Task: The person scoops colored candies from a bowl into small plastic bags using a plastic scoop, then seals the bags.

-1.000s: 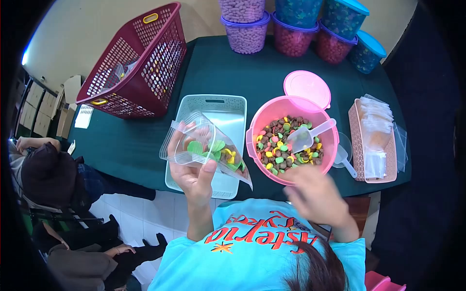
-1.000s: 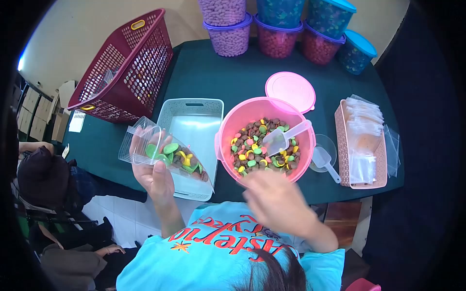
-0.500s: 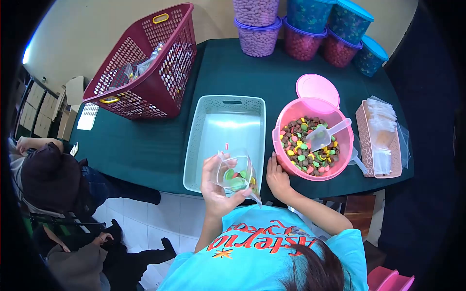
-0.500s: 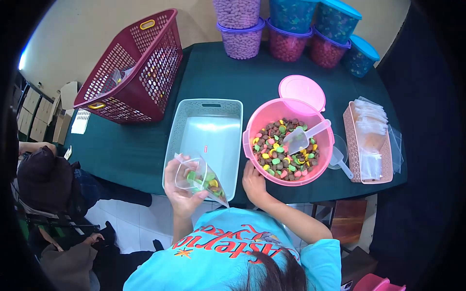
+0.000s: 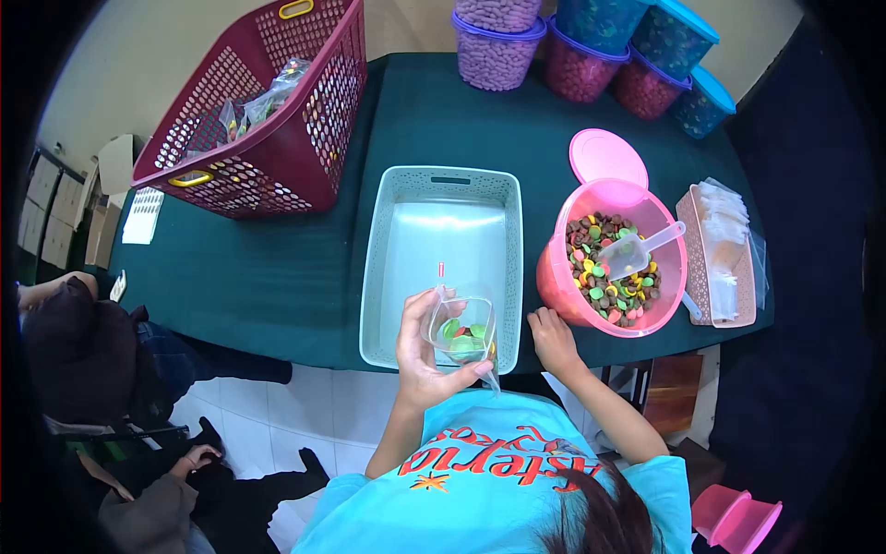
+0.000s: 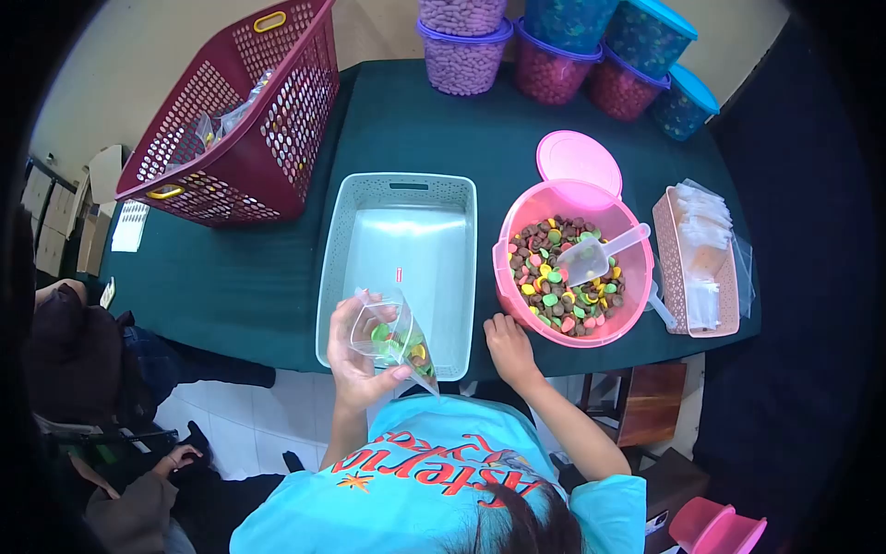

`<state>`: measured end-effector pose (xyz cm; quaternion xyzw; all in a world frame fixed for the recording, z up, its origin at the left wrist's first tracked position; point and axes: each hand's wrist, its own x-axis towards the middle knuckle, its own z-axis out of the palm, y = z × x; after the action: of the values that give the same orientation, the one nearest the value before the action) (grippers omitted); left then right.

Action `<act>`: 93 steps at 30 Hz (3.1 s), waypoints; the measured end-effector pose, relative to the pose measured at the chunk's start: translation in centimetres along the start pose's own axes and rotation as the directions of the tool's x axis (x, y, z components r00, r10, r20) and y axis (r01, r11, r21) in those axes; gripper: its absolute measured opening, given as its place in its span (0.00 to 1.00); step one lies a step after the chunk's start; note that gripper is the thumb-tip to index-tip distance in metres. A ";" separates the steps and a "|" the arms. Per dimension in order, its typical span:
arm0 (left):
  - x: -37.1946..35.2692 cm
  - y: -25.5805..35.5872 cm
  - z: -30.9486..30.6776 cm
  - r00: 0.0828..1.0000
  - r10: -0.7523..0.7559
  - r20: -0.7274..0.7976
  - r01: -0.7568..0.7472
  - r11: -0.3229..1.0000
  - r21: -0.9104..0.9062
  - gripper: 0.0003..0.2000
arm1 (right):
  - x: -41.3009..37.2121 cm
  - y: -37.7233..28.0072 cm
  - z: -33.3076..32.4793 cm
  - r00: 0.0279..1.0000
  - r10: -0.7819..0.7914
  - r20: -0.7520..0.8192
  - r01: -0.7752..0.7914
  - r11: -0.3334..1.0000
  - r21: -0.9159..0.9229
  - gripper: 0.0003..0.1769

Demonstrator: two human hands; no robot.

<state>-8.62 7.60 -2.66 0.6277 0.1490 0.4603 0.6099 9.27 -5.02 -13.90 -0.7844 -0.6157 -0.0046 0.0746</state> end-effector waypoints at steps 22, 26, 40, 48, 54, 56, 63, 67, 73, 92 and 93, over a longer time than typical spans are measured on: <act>4.5 -0.5 6.7 0.979 -0.198 0.043 0.203 0.954 -0.221 0.47 | -3.2 3.4 -15.4 0.798 0.350 -0.491 0.063 0.761 0.645 0.11; 5.4 -0.5 8.9 0.990 -0.131 0.046 0.138 0.954 -0.265 0.49 | -2.8 7.6 -16.7 0.815 0.257 -0.520 0.126 0.797 0.591 0.12; 8.0 1.7 12.8 0.966 0.045 -0.254 -0.134 0.929 -0.345 0.48 | 1.7 20.6 -8.8 0.924 0.379 0.042 0.038 -0.201 0.979 0.23; 10.2 -1.5 16.9 0.893 0.202 -0.402 -0.189 0.979 0.072 0.39 | 1.4 18.2 -5.8 0.903 0.424 -0.072 0.096 -0.035 0.995 0.24; 10.5 -4.1 17.8 0.932 0.218 -0.289 -0.148 0.958 0.247 0.41 | 1.8 17.8 -4.9 0.873 0.478 -0.098 0.167 -0.105 0.980 0.29; 10.5 -4.8 17.7 0.922 0.243 -0.301 -0.129 0.927 0.352 0.44 | 1.9 17.6 -4.9 0.869 0.489 -0.076 0.147 -0.109 0.983 0.30; 12.3 -5.6 18.4 0.872 0.276 -0.405 -0.142 0.933 0.330 0.51 | 2.4 17.4 -5.3 0.882 0.471 -0.026 0.090 -0.115 0.989 0.31; 12.2 -5.5 18.2 0.872 0.218 -0.439 -0.085 0.950 0.301 0.53 | 1.9 17.3 -4.1 0.869 0.489 -0.081 0.083 0.017 0.996 0.23; 11.9 -5.2 19.2 0.840 0.194 -0.506 0.009 0.929 0.371 0.48 | 2.7 18.5 -7.4 0.830 0.558 -0.028 0.127 -0.140 0.982 0.21; 7.7 1.6 17.7 0.965 -0.105 0.241 0.192 0.909 -0.369 0.42 | -0.1 10.4 -19.9 0.952 0.097 -0.289 0.234 0.378 0.896 0.27; 7.4 1.9 17.3 0.963 -0.097 0.250 0.190 0.905 -0.381 0.42 | -0.6 10.1 -20.0 0.961 0.122 -0.247 0.195 0.328 0.924 0.26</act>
<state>7.76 1.92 4.86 0.5243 0.0275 0.3606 0.7709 20.56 -10.35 4.66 -0.5723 -0.5049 0.2436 0.5985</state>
